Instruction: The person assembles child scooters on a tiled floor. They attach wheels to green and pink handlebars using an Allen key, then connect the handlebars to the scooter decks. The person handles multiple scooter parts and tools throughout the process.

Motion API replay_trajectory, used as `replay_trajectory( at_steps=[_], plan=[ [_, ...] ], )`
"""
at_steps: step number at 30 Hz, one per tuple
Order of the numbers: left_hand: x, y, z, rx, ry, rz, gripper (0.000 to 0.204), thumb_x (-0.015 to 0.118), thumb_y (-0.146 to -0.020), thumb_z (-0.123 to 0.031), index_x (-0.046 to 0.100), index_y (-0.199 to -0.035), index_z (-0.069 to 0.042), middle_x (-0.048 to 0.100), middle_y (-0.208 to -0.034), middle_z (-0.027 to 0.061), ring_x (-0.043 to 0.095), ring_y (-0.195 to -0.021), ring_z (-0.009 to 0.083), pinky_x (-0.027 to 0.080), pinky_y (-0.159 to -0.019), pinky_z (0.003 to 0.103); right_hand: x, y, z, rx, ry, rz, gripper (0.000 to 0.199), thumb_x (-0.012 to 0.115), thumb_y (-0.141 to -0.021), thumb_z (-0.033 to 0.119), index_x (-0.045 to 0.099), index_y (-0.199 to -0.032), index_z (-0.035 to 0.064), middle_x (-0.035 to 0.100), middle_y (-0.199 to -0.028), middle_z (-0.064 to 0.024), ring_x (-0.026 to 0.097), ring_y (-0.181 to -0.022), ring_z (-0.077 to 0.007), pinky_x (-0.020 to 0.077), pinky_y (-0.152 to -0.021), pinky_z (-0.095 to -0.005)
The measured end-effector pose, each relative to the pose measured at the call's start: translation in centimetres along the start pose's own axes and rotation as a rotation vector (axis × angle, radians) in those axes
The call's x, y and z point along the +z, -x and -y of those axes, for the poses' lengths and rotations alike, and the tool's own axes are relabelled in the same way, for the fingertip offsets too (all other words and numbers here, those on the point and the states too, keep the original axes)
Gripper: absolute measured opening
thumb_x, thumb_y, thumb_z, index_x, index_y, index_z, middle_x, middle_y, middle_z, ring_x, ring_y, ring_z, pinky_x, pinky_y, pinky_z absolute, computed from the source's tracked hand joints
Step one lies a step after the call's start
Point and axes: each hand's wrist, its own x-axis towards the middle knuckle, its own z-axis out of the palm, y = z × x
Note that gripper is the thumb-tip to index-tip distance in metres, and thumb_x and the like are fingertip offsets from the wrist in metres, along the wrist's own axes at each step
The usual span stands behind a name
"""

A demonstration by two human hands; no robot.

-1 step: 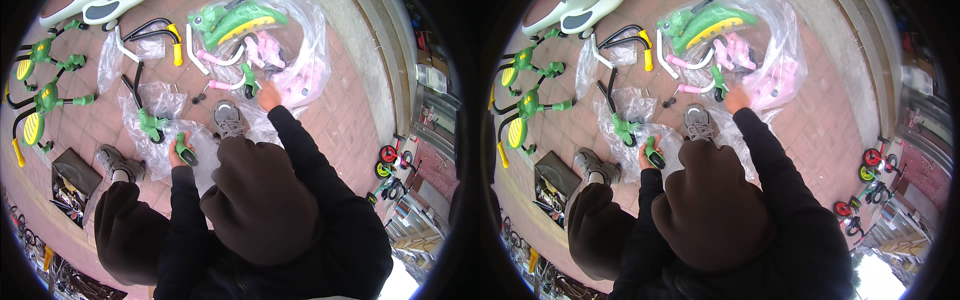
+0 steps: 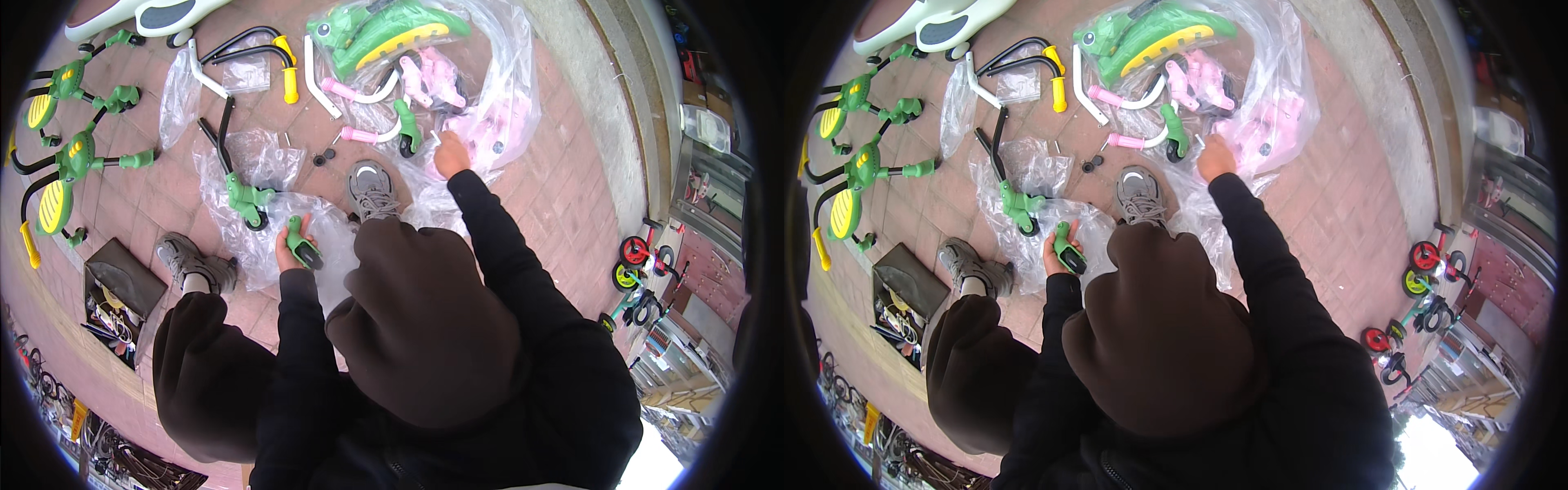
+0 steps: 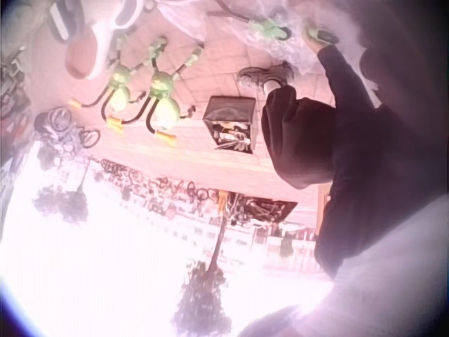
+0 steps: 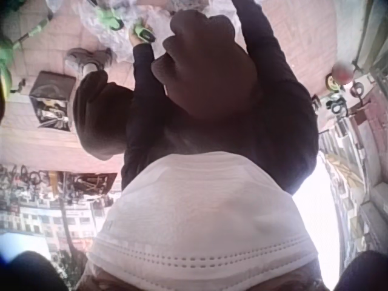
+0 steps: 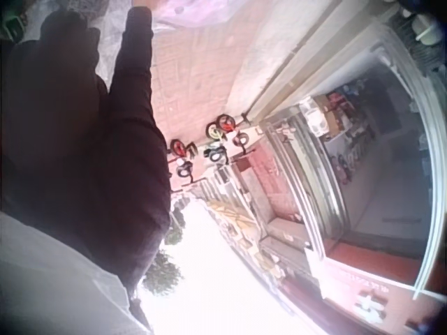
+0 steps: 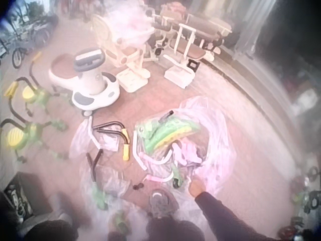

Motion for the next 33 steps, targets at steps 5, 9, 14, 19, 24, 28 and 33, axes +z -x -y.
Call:
replay_trajectory(
  at_steps=[5,9,14,19,24,28,33],
  plan=[
    [-1.3,0.8,-0.2,0.061,0.023,0.028,0.043,0.046,-0.084,-0.035,0.045,-0.119,-0.010,0.050,-0.128,0.0114,0.054,-0.061,0.0184,0.047,-0.055,0.030,-1.9,2.3,-4.3,0.038,0.076,0.044,0.032,0.043,-0.079,0.010,0.060,-0.105,0.0055,0.059,-0.106,-0.0197,0.056,-0.098,-0.0365,0.0439,-0.083,-0.0449],
    [-1.6,2.0,-2.0,0.157,0.041,0.067,0.045,0.046,-0.086,-0.034,0.043,-0.122,-0.009,0.051,-0.126,0.0136,0.055,-0.060,0.0203,0.048,-0.057,0.032,-1.5,2.9,-4.0,0.089,0.105,0.072,0.030,0.045,-0.079,0.013,0.061,-0.104,0.0066,0.060,-0.102,-0.0208,0.056,-0.097,-0.0376,0.0440,-0.083,-0.0456],
    [-3.2,2.8,-3.0,0.260,0.002,-0.108,0.039,0.054,-0.083,-0.031,0.046,-0.115,-0.009,0.058,-0.115,0.0139,0.054,-0.061,0.0200,0.048,-0.056,0.032,-1.7,2.3,-4.6,-0.018,0.033,0.139,0.025,0.053,-0.078,0.013,0.063,-0.100,0.0046,0.062,-0.098,-0.0212,0.057,-0.094,-0.0387,0.0445,-0.084,-0.0437],
    [-3.3,2.0,-2.1,0.496,-0.112,-0.294,0.043,0.064,-0.076,-0.014,0.046,-0.114,-0.005,0.049,-0.093,0.0116,0.058,-0.063,0.0257,0.052,-0.051,0.036,-3.5,1.8,-3.5,0.075,-0.293,0.288,0.021,0.053,-0.081,0.011,0.063,-0.096,0.0006,0.065,-0.083,-0.0159,0.064,-0.074,-0.0249,0.0478,-0.068,-0.0340],
    [0.0,2.0,1.5,0.499,-0.805,-0.107,0.038,0.070,-0.069,-0.011,0.058,-0.105,-0.004,0.058,-0.082,0.0064,0.058,-0.067,0.0181,0.048,-0.063,0.031,-3.9,2.1,1.0,-0.026,-0.452,0.316,0.023,0.051,-0.084,0.010,0.061,-0.100,-0.0029,0.065,-0.083,-0.0096,0.051,-0.049,-0.0107,0.0421,-0.049,-0.0261],
    [0.6,3.1,4.2,0.504,-1.385,-0.044,0.047,0.071,-0.060,-0.013,0.060,-0.104,-0.005,0.064,-0.089,0.0174,0.062,-0.082,0.0294,0.048,-0.075,0.035,-4.8,2.1,2.8,-0.101,-0.450,0.381,0.023,0.051,-0.085,0.010,0.060,-0.102,-0.0027,0.065,-0.084,-0.0072,0.050,-0.050,-0.0084,0.0412,-0.048,-0.0237],
    [-3.1,3.4,6.4,0.070,-1.918,0.228,0.044,0.068,-0.057,-0.013,0.064,-0.100,-0.004,0.064,-0.090,0.0203,0.061,-0.087,0.0335,0.049,-0.076,0.038,-5.1,2.0,3.5,-0.173,-0.406,0.402,0.022,0.051,-0.085,0.009,0.060,-0.101,-0.0019,0.065,-0.085,-0.0054,0.050,-0.055,-0.0067,0.0409,-0.052,-0.0230]
  ],
)
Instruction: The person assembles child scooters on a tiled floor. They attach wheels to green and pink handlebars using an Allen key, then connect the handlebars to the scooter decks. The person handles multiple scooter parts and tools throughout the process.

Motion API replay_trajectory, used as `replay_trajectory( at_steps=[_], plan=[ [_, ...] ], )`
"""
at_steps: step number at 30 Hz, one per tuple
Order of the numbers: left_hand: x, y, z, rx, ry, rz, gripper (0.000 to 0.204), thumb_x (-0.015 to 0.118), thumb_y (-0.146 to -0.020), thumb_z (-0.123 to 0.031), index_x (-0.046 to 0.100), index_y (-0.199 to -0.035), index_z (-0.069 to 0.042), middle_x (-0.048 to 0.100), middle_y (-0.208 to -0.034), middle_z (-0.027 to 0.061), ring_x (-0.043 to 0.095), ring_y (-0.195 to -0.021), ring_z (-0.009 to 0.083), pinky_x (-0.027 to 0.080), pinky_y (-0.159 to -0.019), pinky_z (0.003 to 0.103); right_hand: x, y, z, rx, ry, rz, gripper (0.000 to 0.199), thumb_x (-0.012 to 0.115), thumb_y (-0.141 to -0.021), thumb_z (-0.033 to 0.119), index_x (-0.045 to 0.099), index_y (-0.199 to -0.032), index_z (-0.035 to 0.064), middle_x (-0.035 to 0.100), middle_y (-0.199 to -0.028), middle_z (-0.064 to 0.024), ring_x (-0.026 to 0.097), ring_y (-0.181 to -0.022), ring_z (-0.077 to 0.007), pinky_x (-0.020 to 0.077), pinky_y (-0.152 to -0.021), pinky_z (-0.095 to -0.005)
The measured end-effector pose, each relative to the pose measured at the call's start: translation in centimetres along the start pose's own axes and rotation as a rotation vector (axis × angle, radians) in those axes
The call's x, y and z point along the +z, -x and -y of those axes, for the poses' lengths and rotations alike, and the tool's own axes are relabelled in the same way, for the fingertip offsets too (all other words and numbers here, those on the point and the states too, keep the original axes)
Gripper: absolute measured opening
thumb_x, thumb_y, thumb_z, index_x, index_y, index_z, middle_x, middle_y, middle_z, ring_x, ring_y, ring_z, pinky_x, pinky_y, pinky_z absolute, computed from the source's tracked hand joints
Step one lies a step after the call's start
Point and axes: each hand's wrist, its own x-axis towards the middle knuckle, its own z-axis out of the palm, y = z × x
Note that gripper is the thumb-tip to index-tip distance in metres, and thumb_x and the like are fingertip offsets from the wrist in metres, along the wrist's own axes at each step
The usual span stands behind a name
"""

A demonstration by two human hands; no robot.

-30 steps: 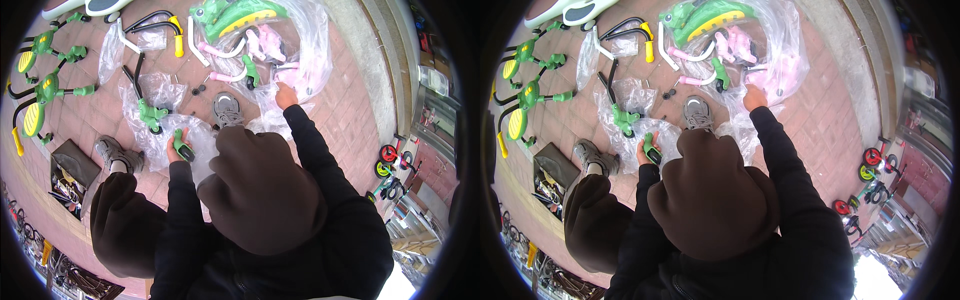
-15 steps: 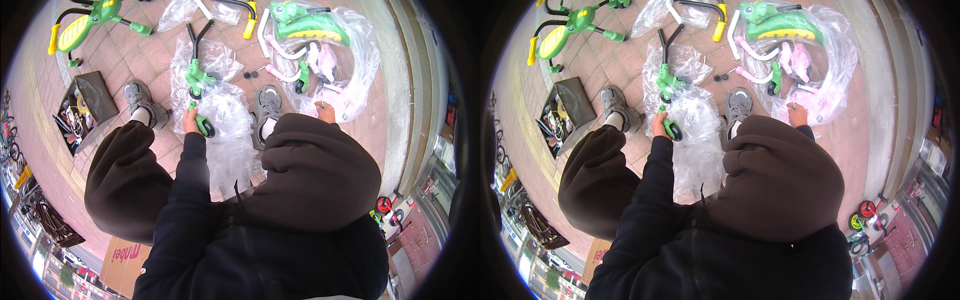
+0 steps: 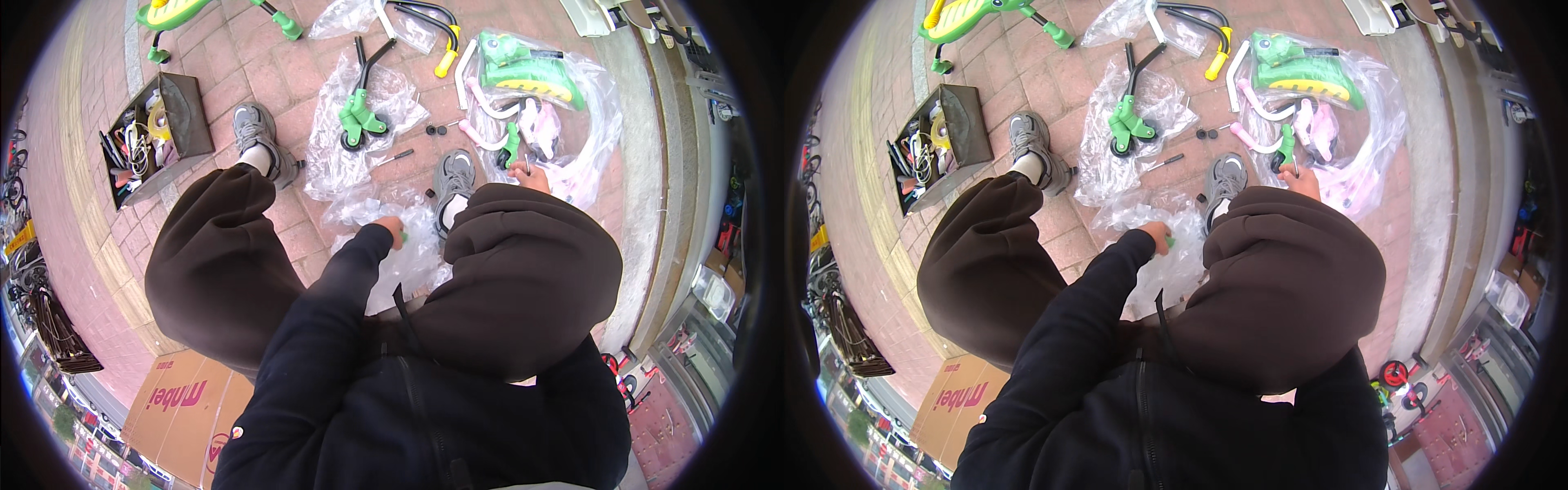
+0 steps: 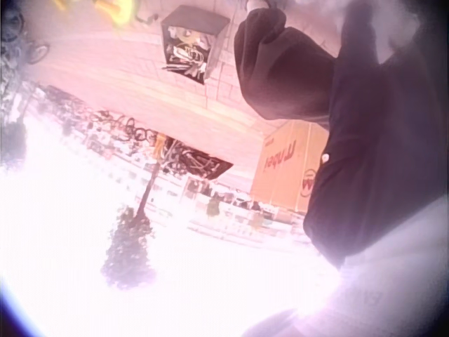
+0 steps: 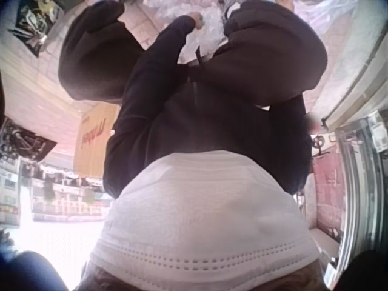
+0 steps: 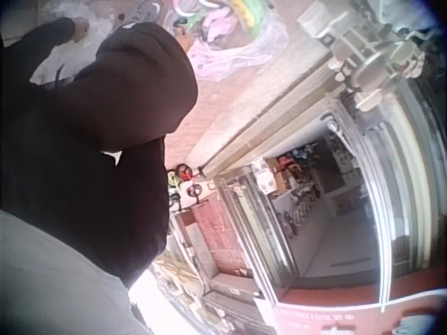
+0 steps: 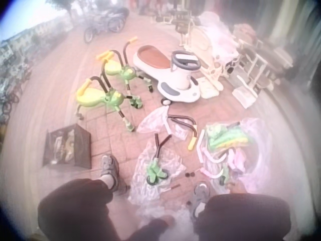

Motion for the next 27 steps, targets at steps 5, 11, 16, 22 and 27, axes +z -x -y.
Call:
replay_trajectory(
  at_steps=[5,11,16,22,27],
  plan=[
    [0.3,-0.2,2.3,-0.005,-0.067,-0.066,0.046,0.067,-0.057,-0.016,0.064,-0.101,-0.006,0.064,-0.095,0.0194,0.060,-0.093,0.0329,0.048,-0.080,0.037,1.5,0.2,1.6,0.006,-0.084,0.050,0.023,0.054,-0.083,0.012,0.061,-0.099,-0.0029,0.065,-0.081,-0.0075,0.053,-0.058,-0.0090,0.0426,-0.054,-0.0256],
    [-10.0,0.2,-1.4,-0.126,0.020,-0.261,0.045,0.069,-0.058,-0.020,0.064,-0.100,-0.006,0.064,-0.095,0.0193,0.061,-0.090,0.0334,0.048,-0.079,0.037,2.8,-1.2,4.8,-0.026,-0.023,0.065,0.020,0.057,-0.081,0.016,0.063,-0.089,-0.0012,0.063,-0.073,-0.0047,0.053,-0.053,-0.0110,0.0422,-0.051,-0.0265],
    [-18.2,1.5,-4.6,0.232,0.544,-0.750,0.042,0.066,-0.074,-0.026,0.057,-0.106,-0.001,0.064,-0.083,0.0171,0.062,-0.076,0.0272,0.049,-0.069,0.035,4.3,-3.5,7.1,-0.027,-0.057,0.091,0.017,0.059,-0.081,0.016,0.065,-0.078,0.0006,0.060,-0.065,-0.0016,0.055,-0.059,-0.0110,0.0423,-0.055,-0.0255],
    [-19.8,-1.0,-6.8,0.384,1.772,-0.453,0.038,0.038,-0.094,-0.039,0.048,-0.114,-0.008,0.062,-0.086,0.0161,0.060,-0.071,0.0245,0.050,-0.066,0.037,8.2,-5.2,10.5,0.077,-0.392,0.465,0.033,0.059,-0.083,0.026,0.058,-0.106,0.0020,0.059,-0.082,-0.0023,0.049,-0.055,-0.0065,0.0380,-0.048,-0.0221],
    [-17.0,-4.3,-5.1,0.163,1.806,-0.633,0.032,0.041,-0.094,-0.034,0.047,-0.113,-0.009,0.062,-0.087,0.0157,0.059,-0.070,0.0237,0.050,-0.065,0.036,14.5,-1.8,9.8,-0.066,0.309,1.360,0.047,0.059,-0.082,0.039,0.057,-0.114,0.0043,0.064,-0.098,-0.0119,0.057,-0.095,-0.0194,0.0423,-0.084,-0.0304]
  ],
)
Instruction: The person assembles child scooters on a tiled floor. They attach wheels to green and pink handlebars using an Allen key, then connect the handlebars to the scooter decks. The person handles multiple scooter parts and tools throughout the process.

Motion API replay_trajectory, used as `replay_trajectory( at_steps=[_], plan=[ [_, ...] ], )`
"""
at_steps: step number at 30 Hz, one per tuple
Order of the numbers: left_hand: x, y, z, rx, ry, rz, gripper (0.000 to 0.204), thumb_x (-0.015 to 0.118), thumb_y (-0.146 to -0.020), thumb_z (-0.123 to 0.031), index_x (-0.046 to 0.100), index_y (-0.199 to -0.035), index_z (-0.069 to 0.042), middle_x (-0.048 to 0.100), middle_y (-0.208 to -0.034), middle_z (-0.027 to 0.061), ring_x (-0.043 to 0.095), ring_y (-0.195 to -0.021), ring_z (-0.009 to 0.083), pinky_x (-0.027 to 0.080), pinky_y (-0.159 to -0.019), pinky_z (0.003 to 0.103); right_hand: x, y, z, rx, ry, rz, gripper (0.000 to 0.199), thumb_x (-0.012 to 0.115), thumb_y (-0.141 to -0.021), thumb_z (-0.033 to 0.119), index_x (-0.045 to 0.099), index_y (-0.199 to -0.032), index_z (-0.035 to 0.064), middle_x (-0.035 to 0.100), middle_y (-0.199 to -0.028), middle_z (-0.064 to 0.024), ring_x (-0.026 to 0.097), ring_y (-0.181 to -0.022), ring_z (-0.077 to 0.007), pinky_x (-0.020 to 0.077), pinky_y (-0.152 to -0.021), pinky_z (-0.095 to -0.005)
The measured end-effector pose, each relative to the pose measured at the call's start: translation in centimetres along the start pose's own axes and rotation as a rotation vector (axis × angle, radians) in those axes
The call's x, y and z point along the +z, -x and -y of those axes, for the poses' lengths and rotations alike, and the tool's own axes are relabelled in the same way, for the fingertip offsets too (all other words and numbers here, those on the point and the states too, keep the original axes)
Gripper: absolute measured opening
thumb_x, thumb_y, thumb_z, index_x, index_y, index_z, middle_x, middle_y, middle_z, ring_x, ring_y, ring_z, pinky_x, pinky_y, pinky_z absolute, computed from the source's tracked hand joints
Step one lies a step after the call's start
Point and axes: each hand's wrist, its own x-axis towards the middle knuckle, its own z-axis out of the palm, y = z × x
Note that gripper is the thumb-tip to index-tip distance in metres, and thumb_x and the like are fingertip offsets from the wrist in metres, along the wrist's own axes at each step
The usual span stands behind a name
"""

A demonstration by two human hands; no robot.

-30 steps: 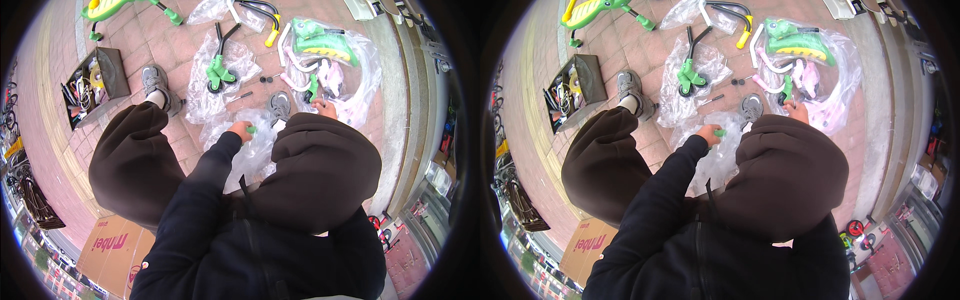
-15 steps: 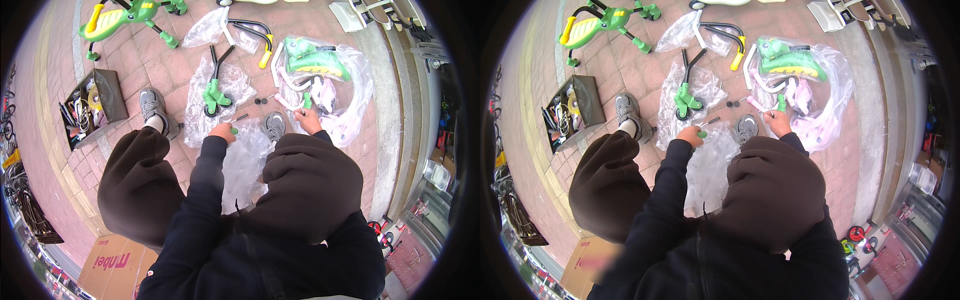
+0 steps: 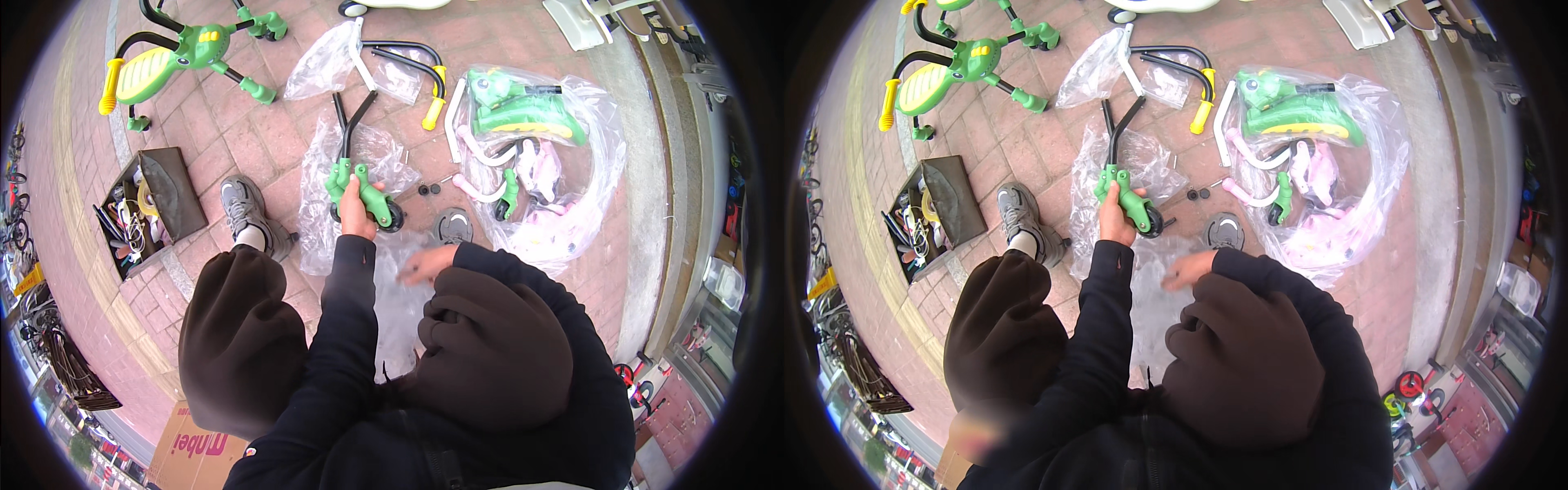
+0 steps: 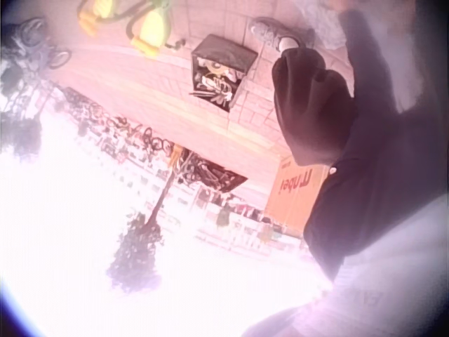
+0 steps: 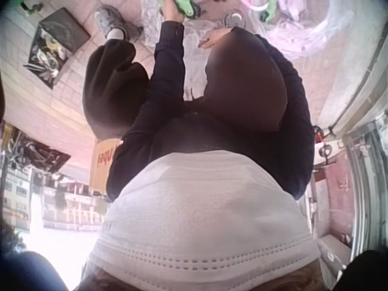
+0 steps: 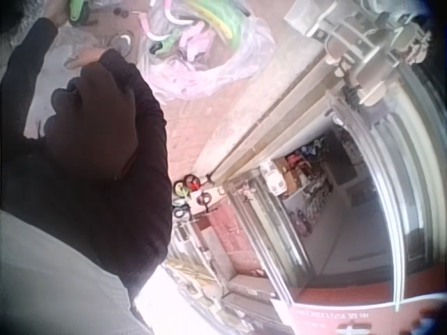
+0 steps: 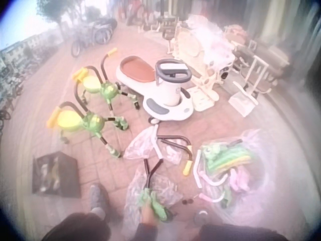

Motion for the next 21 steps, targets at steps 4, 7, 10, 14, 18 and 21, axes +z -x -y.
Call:
replay_trajectory(
  at_steps=[4,7,10,14,18,21],
  plan=[
    [-1.2,-1.4,3.2,0.057,-0.243,-0.083,0.033,0.045,-0.093,-0.026,0.045,-0.112,0.001,0.056,-0.088,0.0092,0.055,-0.073,0.0148,0.046,-0.063,0.030,-0.5,-0.3,-1.6,-0.147,-0.096,-0.005,0.042,0.059,-0.083,0.034,0.059,-0.113,0.0053,0.064,-0.085,-0.0079,0.058,-0.074,-0.0150,0.0457,-0.067,-0.0284],
    [-0.8,-1.9,6.2,0.036,-0.378,-0.064,0.041,0.052,-0.090,-0.024,0.043,-0.118,0.004,0.055,-0.090,0.0078,0.053,-0.078,0.0141,0.044,-0.070,0.029,-2.4,0.7,-3.4,-0.092,-0.326,-0.432,0.035,0.058,-0.083,0.027,0.060,-0.108,0.0029,0.062,-0.077,-0.0044,0.054,-0.057,-0.0103,0.0420,-0.050,-0.0244],
    [-0.9,-2.3,7.7,0.010,-0.502,-0.029,0.043,0.055,-0.089,-0.025,0.043,-0.118,0.005,0.055,-0.091,0.0077,0.053,-0.078,0.0138,0.044,-0.071,0.029,-3.0,1.7,-5.4,-0.046,-0.702,-0.822,0.028,0.057,-0.084,0.021,0.059,-0.103,0.0009,0.061,-0.075,-0.0041,0.047,-0.046,-0.0070,0.0345,-0.039,-0.0207],
    [-1.2,-2.5,7.9,-0.115,-0.477,-0.013,0.035,0.049,-0.092,-0.031,0.046,-0.117,-0.007,0.054,-0.094,0.0035,0.055,-0.080,0.0141,0.048,-0.067,0.035,-4.0,3.4,-8.4,0.008,-0.868,-1.135,0.022,0.055,-0.085,0.015,0.056,-0.102,0.0004,0.060,-0.076,-0.0064,0.045,-0.043,-0.0069,0.0320,-0.036,-0.0206],
    [-1.0,-2.5,6.9,-0.166,-0.502,-0.012,0.035,0.048,-0.092,-0.034,0.047,-0.114,-0.006,0.059,-0.089,0.0038,0.055,-0.078,0.0127,0.047,-0.068,0.035,-4.5,3.5,-9.9,-0.001,-0.998,-1.167,0.019,0.053,-0.085,0.011,0.054,-0.101,0.0000,0.060,-0.077,-0.0070,0.044,-0.042,-0.0074,0.0314,-0.035,-0.0213],
    [-0.4,-2.6,6.5,-0.129,-0.388,0.009,0.035,0.046,-0.093,-0.034,0.048,-0.110,-0.003,0.060,-0.083,0.0062,0.056,-0.070,0.0134,0.046,-0.064,0.028,-4.4,2.4,-9.9,-0.052,-0.999,-1.134,0.015,0.056,-0.083,0.012,0.057,-0.094,0.0017,0.057,-0.070,-0.0039,0.042,-0.042,-0.0069,0.0301,-0.034,-0.0219]
  ],
)
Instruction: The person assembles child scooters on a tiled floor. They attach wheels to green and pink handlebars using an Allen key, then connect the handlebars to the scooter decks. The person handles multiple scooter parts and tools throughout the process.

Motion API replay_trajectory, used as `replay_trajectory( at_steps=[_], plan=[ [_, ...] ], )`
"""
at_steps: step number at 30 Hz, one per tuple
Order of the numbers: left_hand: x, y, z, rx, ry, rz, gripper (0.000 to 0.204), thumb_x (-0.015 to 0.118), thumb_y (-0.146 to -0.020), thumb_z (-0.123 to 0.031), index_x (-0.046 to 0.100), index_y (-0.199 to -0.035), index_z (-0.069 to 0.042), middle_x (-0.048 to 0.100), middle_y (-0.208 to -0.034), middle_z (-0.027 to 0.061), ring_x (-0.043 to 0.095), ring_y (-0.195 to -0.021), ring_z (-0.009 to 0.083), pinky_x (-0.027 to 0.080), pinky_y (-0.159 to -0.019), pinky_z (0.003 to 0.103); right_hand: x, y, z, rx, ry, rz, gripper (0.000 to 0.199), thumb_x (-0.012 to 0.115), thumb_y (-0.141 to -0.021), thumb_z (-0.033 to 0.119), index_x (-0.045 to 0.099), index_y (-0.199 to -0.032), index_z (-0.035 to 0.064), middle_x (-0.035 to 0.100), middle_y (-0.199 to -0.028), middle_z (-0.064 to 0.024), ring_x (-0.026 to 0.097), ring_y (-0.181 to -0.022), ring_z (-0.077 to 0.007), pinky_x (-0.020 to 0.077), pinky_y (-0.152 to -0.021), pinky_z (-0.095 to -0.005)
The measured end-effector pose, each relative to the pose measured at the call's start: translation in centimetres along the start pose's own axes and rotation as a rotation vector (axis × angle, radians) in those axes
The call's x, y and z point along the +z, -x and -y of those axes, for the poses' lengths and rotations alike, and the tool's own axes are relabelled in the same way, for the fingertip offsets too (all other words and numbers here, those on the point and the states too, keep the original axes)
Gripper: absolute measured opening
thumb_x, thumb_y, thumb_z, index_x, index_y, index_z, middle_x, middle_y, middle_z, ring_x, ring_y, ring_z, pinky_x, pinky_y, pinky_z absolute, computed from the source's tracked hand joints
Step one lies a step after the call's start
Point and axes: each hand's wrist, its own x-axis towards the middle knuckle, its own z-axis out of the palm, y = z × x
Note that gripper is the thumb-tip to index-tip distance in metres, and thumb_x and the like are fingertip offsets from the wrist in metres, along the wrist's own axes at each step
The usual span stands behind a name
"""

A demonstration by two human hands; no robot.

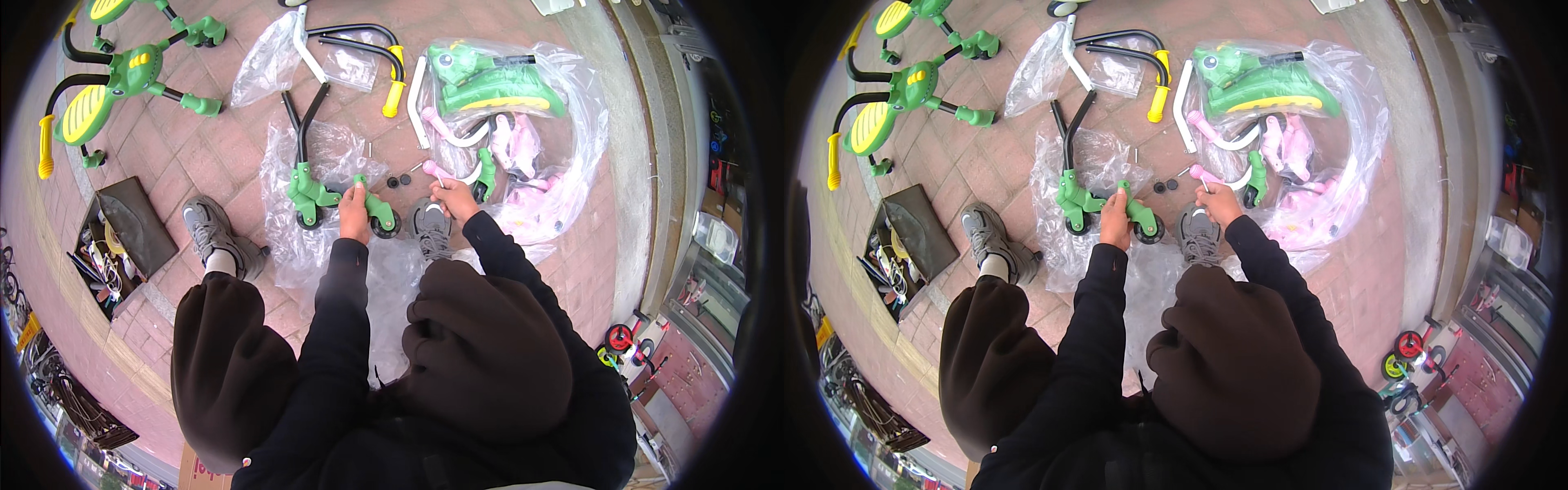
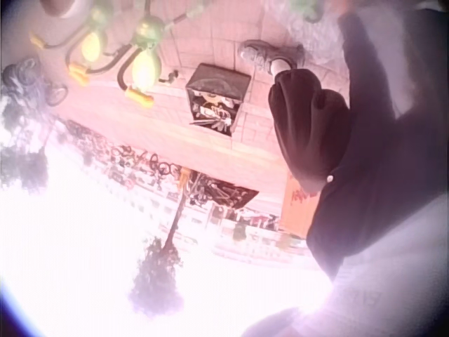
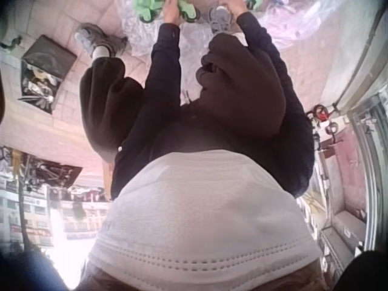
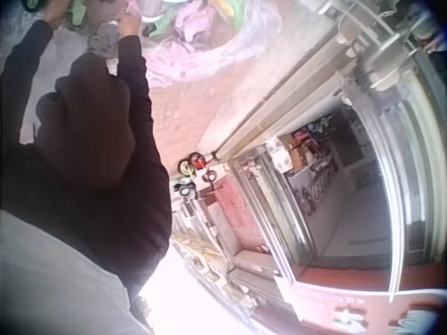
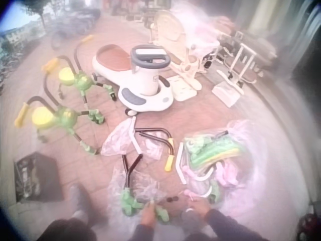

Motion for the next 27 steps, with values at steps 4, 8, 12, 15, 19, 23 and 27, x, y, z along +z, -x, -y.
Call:
replay_trajectory(
  at_steps=[4,8,12,15,19,23,27],
  plan=[
    [0.2,-0.9,-0.8,0.183,-0.109,-0.017,0.033,0.046,-0.093,-0.031,0.052,-0.105,0.000,0.058,-0.077,0.0065,0.053,-0.065,0.0119,0.044,-0.058,0.025,1.1,-0.2,-0.4,0.005,0.112,-0.047,0.011,0.060,-0.080,0.013,0.062,-0.083,0.0026,0.055,-0.060,-0.0007,0.045,-0.046,-0.0083,0.0342,-0.040,-0.0249],
    [-0.8,-1.8,-1.3,0.427,-0.542,-0.141,0.035,0.052,-0.089,-0.026,0.055,-0.104,0.005,0.061,-0.080,0.0111,0.056,-0.071,0.0170,0.045,-0.065,0.030,1.0,-0.6,-0.3,-0.262,0.302,-0.198,0.013,0.063,-0.077,0.013,0.063,-0.075,0.0002,0.056,-0.061,-0.0004,0.050,-0.056,-0.0069,0.0394,-0.050,-0.0245],
    [-3.1,-0.9,-0.9,0.438,-0.964,-0.194,0.034,0.057,-0.083,-0.027,0.057,-0.104,-0.001,0.062,-0.094,0.0224,0.058,-0.090,0.0384,0.045,-0.076,0.041,-1.1,-1.3,0.7,-0.302,0.419,-0.376,0.016,0.064,-0.076,0.015,0.063,-0.075,-0.0019,0.061,-0.064,-0.0067,0.056,-0.060,-0.0127,0.0439,-0.059,-0.0295],
    [-3.7,-0.1,-0.3,0.335,-1.061,-0.245,0.030,0.059,-0.080,-0.024,0.058,-0.103,-0.005,0.064,-0.090,0.0173,0.061,-0.085,0.0336,0.046,-0.073,0.041,-3.4,-1.0,2.0,-0.459,0.458,-0.609,0.021,0.065,-0.073,0.019,0.065,-0.080,-0.0011,0.061,-0.064,-0.0145,0.061,-0.063,-0.0268,0.0462,-0.062,-0.0358],
    [-3.4,0.3,-0.2,0.383,-1.054,-0.281,0.029,0.063,-0.076,-0.017,0.059,-0.102,-0.004,0.063,-0.084,0.0156,0.061,-0.080,0.0318,0.047,-0.071,0.040,-8.0,0.2,4.0,-0.587,0.624,-1.081,0.033,0.068,-0.067,0.010,0.059,-0.098,0.0028,0.056,-0.092,-0.0164,0.057,-0.081,-0.0331,0.0461,-0.072,-0.0373],
    [-1.9,0.3,-0.8,0.543,-0.996,-0.297,0.030,0.064,-0.074,-0.012,0.058,-0.102,0.000,0.061,-0.088,0.0162,0.059,-0.080,0.0306,0.046,-0.071,0.038,-11.0,0.4,4.1,-0.716,0.723,-1.213,0.056,0.070,-0.062,0.007,0.051,-0.115,0.0079,0.044,-0.117,-0.0171,0.052,-0.098,-0.0343,0.0453,-0.079,-0.0384],
    [0.7,0.8,-1.5,0.666,-0.838,-0.249,0.029,0.063,-0.074,-0.006,0.058,-0.102,0.002,0.059,-0.095,0.0171,0.058,-0.082,0.0289,0.046,-0.072,0.036,-12.7,-0.9,3.9,-0.613,0.719,-1.067,0.045,0.068,-0.066,0.007,0.057,-0.110,0.0067,0.056,-0.101,-0.0157,0.058,-0.088,-0.0319,0.0469,-0.073,-0.0368]
  ],
)
